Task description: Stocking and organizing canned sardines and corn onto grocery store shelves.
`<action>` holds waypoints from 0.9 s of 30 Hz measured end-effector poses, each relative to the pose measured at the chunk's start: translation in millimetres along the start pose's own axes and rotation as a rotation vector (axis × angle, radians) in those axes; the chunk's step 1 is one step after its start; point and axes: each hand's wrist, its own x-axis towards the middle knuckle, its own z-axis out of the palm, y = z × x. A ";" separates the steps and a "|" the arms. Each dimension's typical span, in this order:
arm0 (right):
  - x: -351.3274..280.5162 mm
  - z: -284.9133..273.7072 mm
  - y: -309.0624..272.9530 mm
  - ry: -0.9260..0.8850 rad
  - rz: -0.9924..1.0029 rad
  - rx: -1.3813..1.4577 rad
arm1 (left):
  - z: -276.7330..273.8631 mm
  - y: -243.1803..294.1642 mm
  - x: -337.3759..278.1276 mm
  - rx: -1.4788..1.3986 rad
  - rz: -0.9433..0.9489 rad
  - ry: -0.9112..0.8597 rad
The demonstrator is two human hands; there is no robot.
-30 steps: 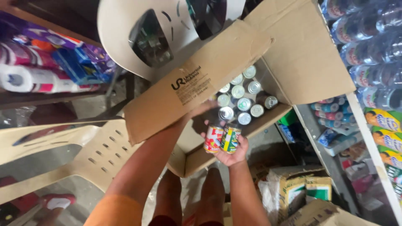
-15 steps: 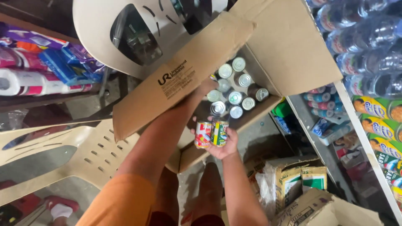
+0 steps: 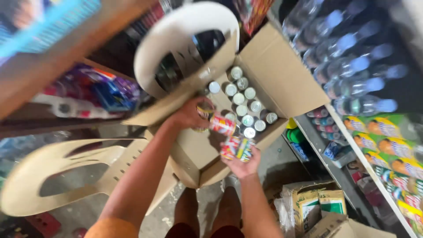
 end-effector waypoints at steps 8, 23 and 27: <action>-71.2 83.9 -23.0 -0.076 -0.204 -0.155 | 44.2 163.5 -84.0 0.154 -0.013 -0.271; -239.9 203.1 19.1 -0.352 -0.681 -0.258 | 160.1 270.2 -92.7 0.252 0.079 -0.839; -301.6 205.6 26.4 -0.306 -0.862 -0.265 | 225.9 286.4 -96.5 0.335 0.099 -0.966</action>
